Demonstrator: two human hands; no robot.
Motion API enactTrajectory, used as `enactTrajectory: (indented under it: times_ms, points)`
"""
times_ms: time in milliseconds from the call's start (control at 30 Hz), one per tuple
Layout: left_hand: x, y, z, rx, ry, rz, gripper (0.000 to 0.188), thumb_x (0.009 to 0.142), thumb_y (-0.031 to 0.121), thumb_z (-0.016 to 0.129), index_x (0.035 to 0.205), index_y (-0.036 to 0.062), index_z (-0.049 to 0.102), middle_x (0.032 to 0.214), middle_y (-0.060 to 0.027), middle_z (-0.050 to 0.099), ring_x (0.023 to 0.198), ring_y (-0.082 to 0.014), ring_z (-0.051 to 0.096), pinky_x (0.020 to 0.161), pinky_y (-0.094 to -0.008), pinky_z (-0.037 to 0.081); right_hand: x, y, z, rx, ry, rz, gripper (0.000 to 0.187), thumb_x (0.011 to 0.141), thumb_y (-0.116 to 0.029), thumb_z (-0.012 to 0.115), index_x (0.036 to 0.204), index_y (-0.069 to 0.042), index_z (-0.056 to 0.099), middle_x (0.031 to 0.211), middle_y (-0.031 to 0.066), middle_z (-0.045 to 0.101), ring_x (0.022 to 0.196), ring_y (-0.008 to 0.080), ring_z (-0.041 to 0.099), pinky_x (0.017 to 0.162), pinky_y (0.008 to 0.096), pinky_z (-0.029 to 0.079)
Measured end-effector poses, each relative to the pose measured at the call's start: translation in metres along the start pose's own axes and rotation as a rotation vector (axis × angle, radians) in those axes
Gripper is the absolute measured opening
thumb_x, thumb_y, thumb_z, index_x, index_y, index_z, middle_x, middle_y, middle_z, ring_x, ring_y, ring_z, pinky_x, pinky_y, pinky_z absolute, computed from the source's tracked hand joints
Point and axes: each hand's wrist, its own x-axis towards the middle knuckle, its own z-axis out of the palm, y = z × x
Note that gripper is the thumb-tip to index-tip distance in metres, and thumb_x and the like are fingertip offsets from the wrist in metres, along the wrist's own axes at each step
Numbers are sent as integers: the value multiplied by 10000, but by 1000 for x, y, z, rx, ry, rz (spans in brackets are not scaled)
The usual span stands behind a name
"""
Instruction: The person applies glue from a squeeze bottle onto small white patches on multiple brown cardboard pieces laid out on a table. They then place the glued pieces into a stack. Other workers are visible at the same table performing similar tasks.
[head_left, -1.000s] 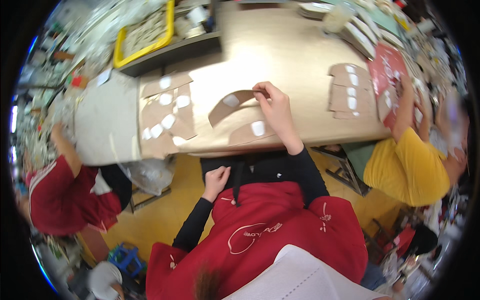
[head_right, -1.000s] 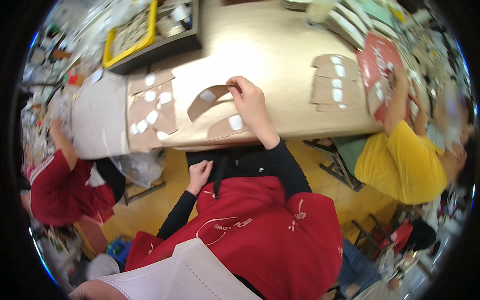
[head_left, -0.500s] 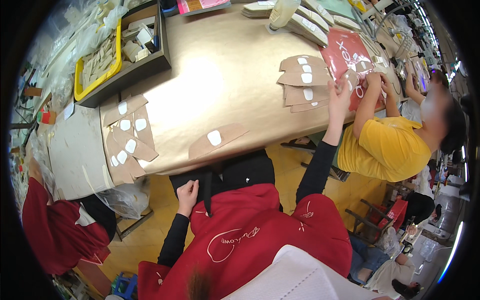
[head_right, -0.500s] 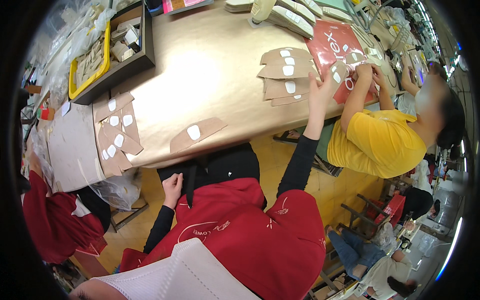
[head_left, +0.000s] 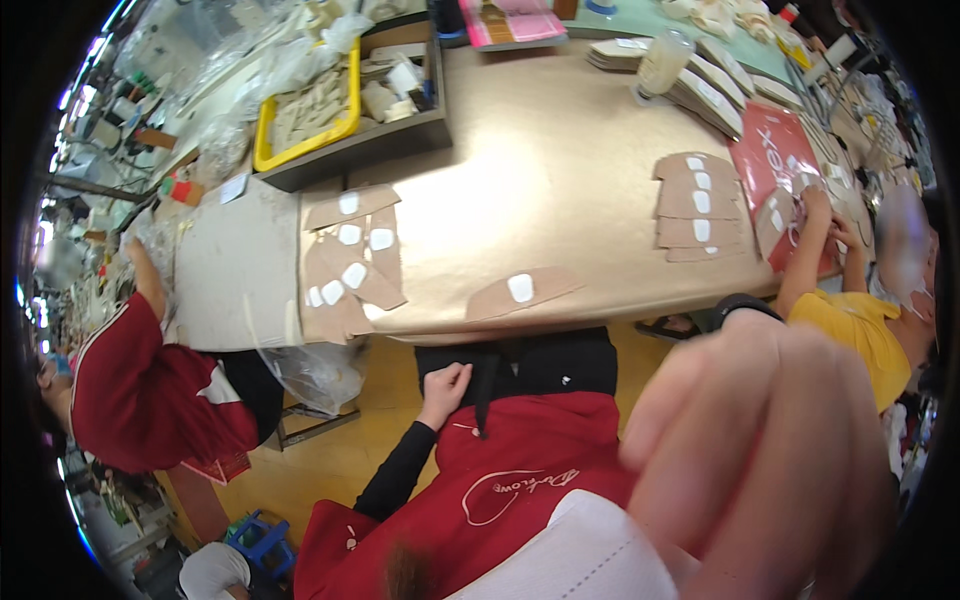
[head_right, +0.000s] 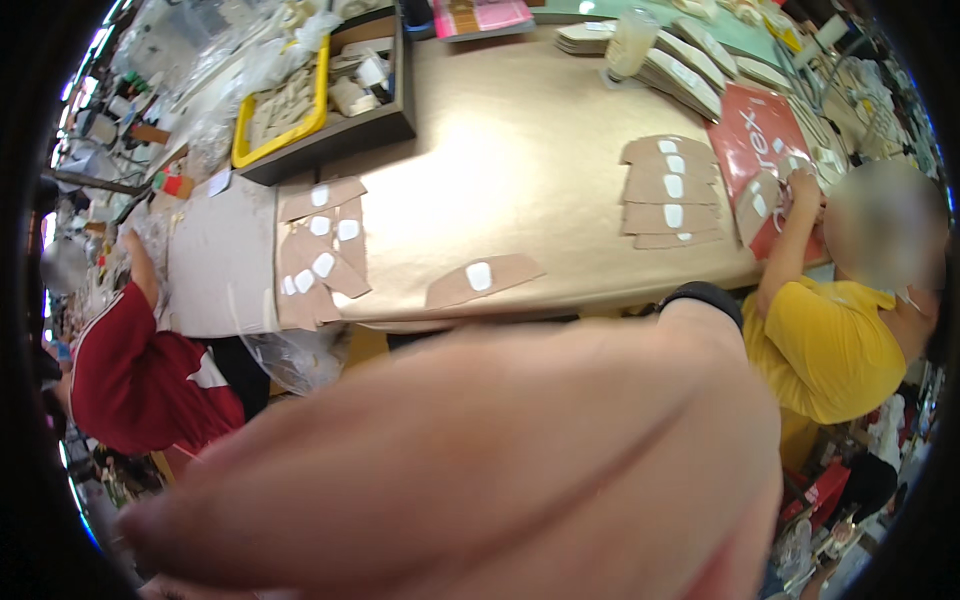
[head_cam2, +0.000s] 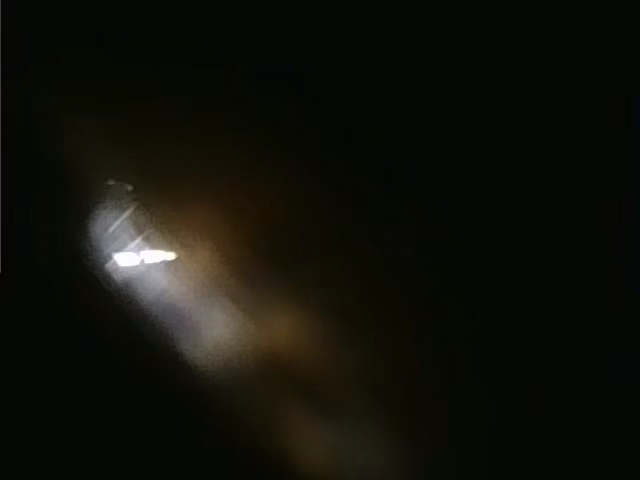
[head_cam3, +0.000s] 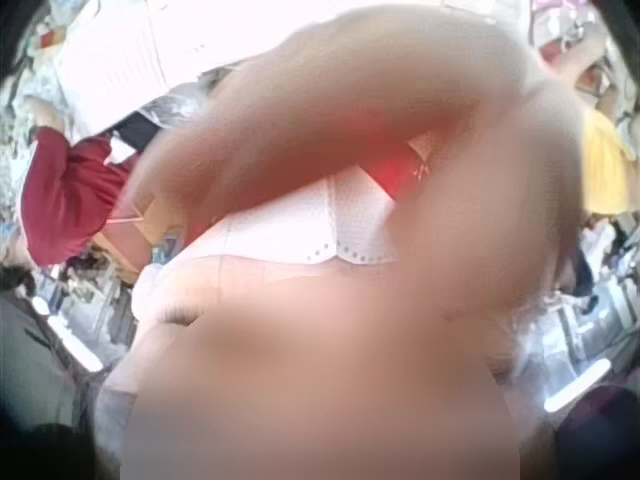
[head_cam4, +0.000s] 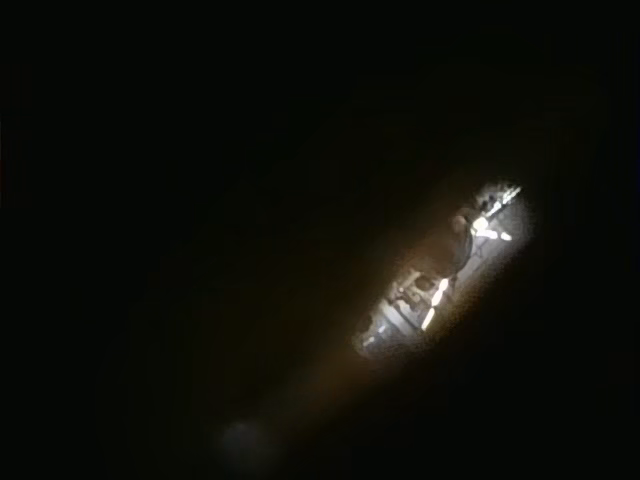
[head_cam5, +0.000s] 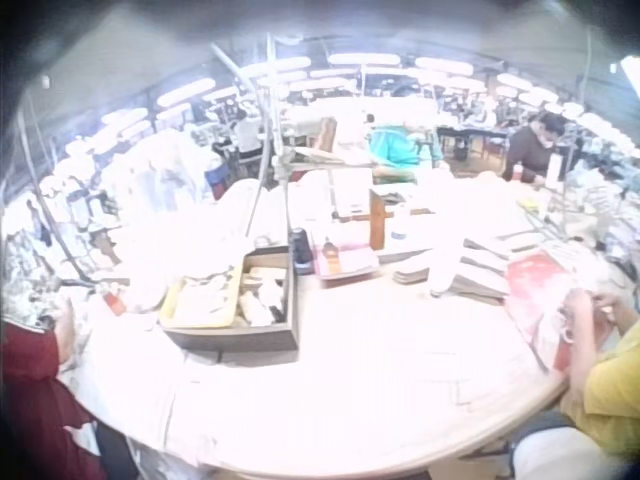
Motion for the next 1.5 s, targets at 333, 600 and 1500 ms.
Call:
enactTrajectory:
  times_ms: [333, 600, 1500]
  points:
    - [-1, 2, -2, -23, -8, -25, 240, 908, 184, 664, 727, 33, 622, 568, -153, 556, 510, -306, 591, 469, -385, 427, 36, -5, 26, 139, -34, -150, 523, 971, -314, 595, 1358, 19, 480, 1211, 190, 574, 950, 202, 587, 762, 295, 492]
    - [-1, 0, -3, -42, -38, -41, 238, 915, 183, 655, 733, 32, 624, 567, -146, 549, 509, -296, 592, 467, -381, 425, 39, 2, 34, 180, -89, -146, 508, 969, -305, 593, 1356, 5, 486, 1192, 177, 576, 944, 204, 581, 764, 295, 490]
    - [-2, 1, -3, -57, -21, -50, 227, 913, 168, 662, 739, 27, 627, 564, -143, 545, 487, -292, 576, 453, -374, 406, 33, 9, 34, 163, -9, -77, 460, 961, -275, 589, 1350, -43, 506, 1129, 135, 583, 922, 208, 561, 772, 297, 482]
